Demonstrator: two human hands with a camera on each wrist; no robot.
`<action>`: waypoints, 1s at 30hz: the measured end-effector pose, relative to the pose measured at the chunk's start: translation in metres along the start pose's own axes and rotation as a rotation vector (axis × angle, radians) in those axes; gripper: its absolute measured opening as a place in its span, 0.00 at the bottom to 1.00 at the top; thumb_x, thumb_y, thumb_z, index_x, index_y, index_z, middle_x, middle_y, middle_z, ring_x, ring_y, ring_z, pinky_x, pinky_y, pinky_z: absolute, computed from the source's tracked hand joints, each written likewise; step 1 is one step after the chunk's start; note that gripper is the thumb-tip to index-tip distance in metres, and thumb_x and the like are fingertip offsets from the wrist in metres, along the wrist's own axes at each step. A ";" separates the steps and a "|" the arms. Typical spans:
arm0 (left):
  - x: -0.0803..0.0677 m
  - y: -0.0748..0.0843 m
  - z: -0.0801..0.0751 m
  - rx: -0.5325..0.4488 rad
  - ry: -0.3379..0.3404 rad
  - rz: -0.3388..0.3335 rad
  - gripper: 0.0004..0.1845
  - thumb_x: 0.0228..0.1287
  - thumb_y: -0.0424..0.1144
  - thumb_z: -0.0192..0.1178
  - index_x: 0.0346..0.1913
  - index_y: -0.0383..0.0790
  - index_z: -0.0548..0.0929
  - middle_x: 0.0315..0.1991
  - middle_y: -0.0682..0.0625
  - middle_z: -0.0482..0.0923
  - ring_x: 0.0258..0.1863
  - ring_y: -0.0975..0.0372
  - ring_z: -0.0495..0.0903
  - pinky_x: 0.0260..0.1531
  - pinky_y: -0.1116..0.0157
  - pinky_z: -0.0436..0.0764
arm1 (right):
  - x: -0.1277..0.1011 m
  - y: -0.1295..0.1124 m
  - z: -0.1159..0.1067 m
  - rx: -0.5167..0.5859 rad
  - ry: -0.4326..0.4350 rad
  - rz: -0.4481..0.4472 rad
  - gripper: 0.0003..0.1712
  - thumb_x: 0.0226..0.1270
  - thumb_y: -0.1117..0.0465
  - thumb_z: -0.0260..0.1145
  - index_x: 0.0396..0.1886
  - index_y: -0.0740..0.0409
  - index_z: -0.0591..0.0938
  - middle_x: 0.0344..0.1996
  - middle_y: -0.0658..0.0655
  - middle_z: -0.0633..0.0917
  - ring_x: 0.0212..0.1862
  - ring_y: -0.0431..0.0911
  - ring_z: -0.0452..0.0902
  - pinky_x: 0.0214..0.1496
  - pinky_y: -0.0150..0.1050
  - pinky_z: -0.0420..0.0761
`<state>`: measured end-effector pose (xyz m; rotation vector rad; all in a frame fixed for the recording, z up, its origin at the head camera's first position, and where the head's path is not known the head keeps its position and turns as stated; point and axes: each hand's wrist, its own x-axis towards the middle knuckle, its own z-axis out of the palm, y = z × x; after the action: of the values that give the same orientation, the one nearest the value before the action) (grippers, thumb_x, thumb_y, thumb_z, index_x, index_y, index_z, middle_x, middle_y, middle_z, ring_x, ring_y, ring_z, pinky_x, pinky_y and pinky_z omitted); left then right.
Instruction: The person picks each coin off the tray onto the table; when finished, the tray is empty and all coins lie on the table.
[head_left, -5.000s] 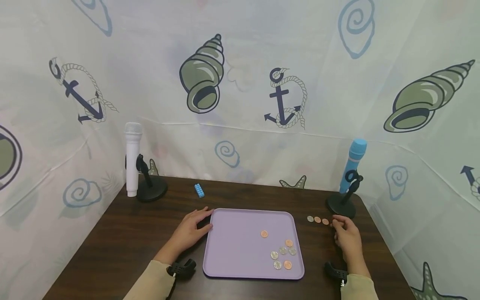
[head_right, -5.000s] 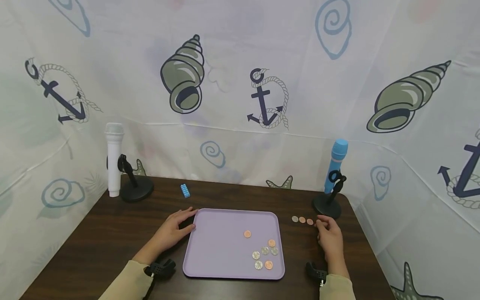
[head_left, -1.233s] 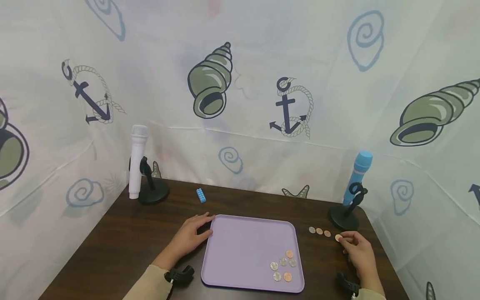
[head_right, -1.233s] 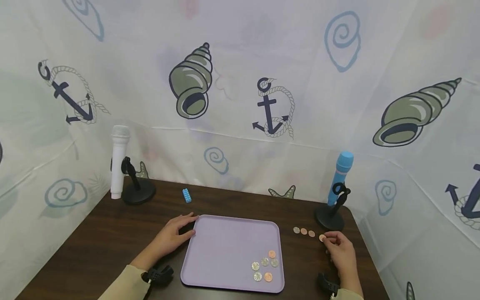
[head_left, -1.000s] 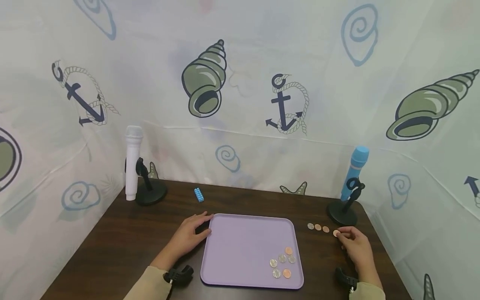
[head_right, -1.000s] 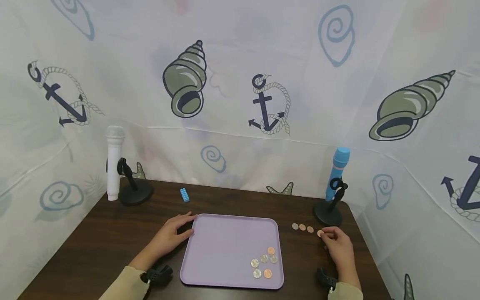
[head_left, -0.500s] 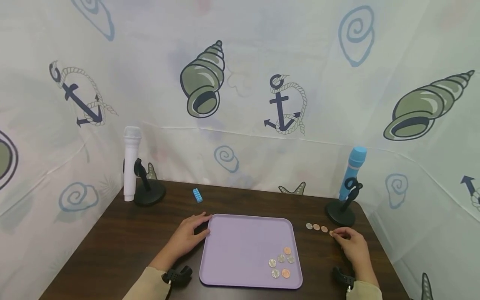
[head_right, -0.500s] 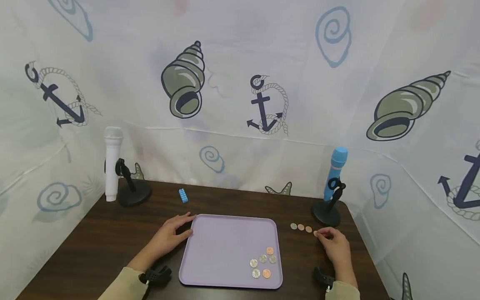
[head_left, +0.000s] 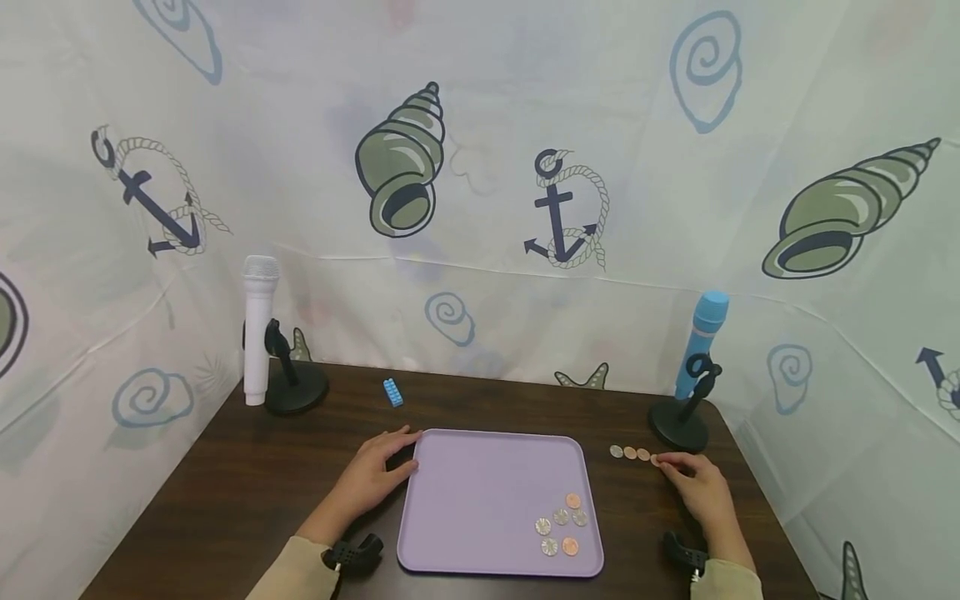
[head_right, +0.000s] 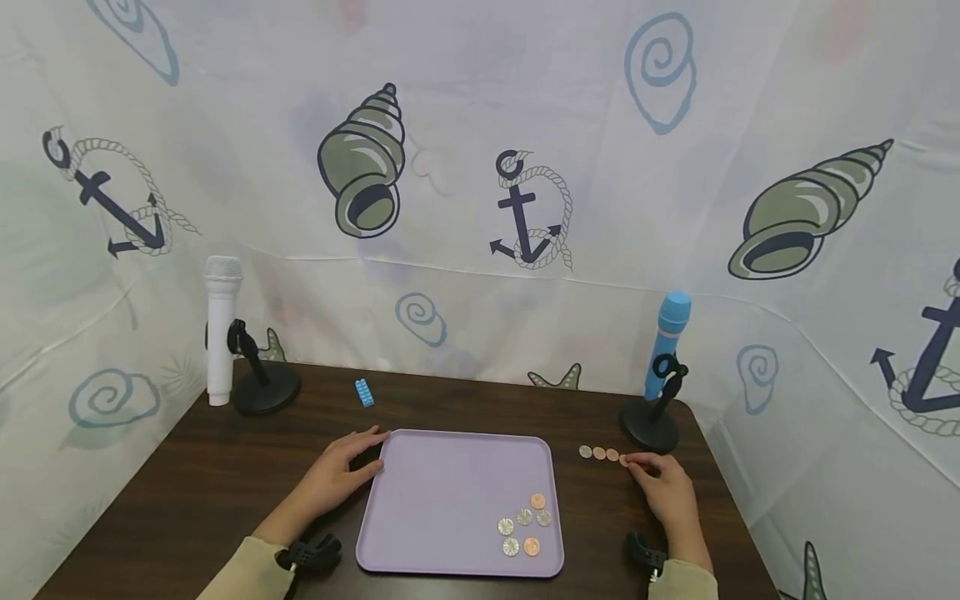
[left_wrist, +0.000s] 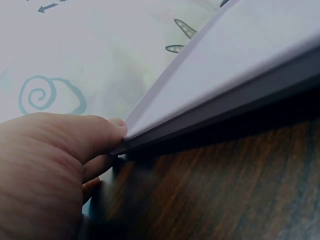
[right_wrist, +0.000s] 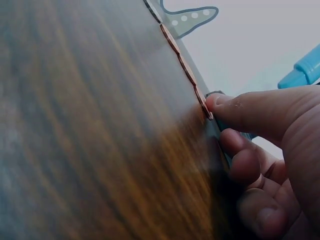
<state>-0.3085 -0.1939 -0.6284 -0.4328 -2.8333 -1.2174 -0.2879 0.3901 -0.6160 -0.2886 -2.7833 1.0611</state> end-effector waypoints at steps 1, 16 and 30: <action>0.000 0.000 0.000 0.002 0.000 -0.001 0.29 0.77 0.50 0.69 0.77 0.54 0.79 0.82 0.43 0.71 0.83 0.33 0.62 0.78 0.26 0.60 | 0.000 0.001 0.001 0.003 -0.001 0.005 0.15 0.78 0.54 0.72 0.57 0.57 0.92 0.57 0.67 0.88 0.61 0.63 0.81 0.66 0.65 0.76; 0.001 -0.003 0.002 0.001 -0.001 -0.013 0.30 0.76 0.51 0.70 0.77 0.56 0.80 0.82 0.44 0.71 0.83 0.34 0.63 0.78 0.26 0.60 | 0.003 0.002 0.002 -0.020 -0.034 -0.038 0.16 0.78 0.56 0.72 0.60 0.55 0.91 0.57 0.63 0.89 0.59 0.56 0.81 0.61 0.56 0.77; -0.001 0.001 0.001 -0.006 0.001 -0.016 0.29 0.75 0.49 0.70 0.76 0.54 0.80 0.82 0.44 0.71 0.83 0.33 0.62 0.78 0.25 0.59 | 0.002 -0.004 0.003 -0.067 -0.046 -0.088 0.17 0.78 0.56 0.73 0.61 0.51 0.91 0.58 0.60 0.91 0.57 0.56 0.81 0.60 0.54 0.78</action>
<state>-0.3073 -0.1930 -0.6283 -0.4109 -2.8389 -1.2285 -0.2911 0.3856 -0.6151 -0.1501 -2.8470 0.9674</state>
